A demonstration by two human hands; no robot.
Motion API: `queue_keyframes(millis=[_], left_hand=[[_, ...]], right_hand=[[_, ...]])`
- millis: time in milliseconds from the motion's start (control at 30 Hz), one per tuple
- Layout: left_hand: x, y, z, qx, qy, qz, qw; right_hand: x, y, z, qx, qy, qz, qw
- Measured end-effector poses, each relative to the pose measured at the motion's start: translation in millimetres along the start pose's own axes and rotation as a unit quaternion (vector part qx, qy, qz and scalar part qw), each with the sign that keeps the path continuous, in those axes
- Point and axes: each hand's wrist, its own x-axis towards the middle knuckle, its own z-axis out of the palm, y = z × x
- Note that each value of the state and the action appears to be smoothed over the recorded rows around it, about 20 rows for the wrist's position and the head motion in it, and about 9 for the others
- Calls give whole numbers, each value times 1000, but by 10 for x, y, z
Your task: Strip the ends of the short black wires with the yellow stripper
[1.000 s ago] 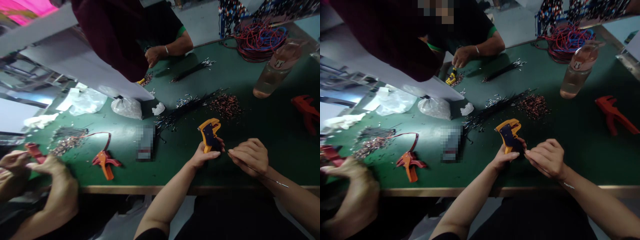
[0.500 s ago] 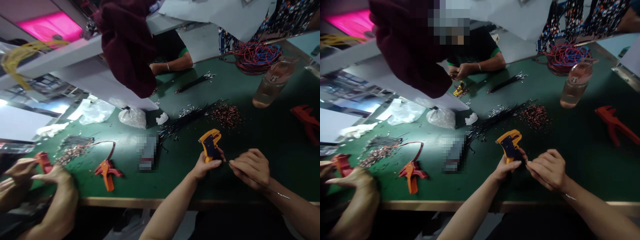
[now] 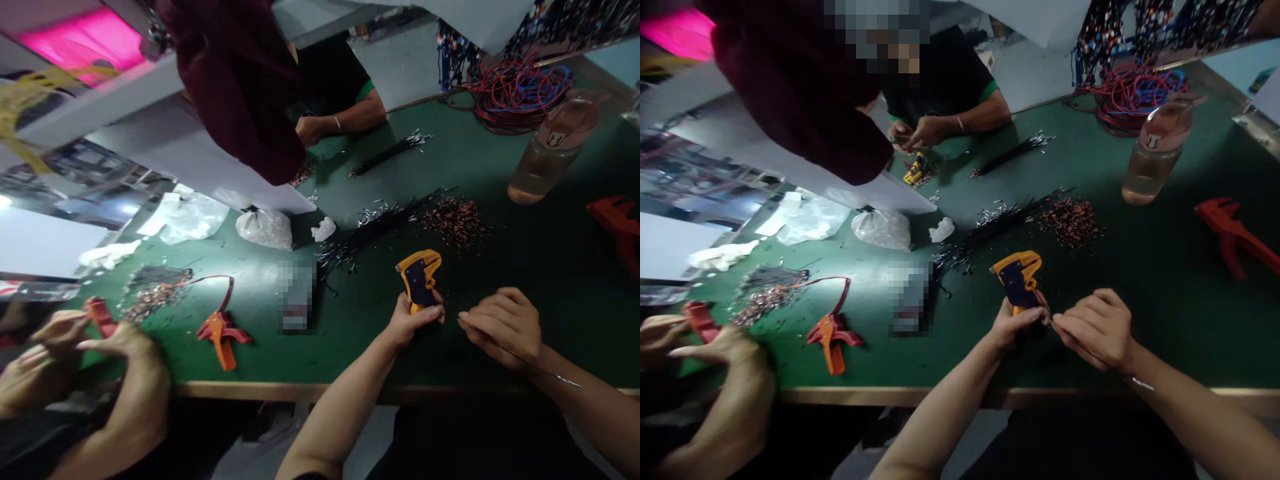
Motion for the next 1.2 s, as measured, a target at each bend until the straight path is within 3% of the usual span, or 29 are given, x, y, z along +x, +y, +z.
queue_keyframes(millis=[500,567,633,700,800,900,1200], left_hand=[[45,-141,-42,-14,28,21,999],[58,-114,-63,-45,16,32,998],[75,-82,-87,-88,-13,29,996],[84,-58,-107,-120,-53,16,991],[68,-46,-119,-131,-98,-2,987],[28,-58,-125,-125,-115,-15,985],[-8,-89,-151,-80,-199,-56,975]], right_hand=[[30,-15,-10,15,14,-2,1000],[27,-8,-14,37,37,31,998],[12,10,-11,86,81,108,987],[-8,43,5,153,139,226,952],[-16,112,47,262,209,393,856],[14,169,93,336,236,470,782],[79,171,130,392,242,543,702]])
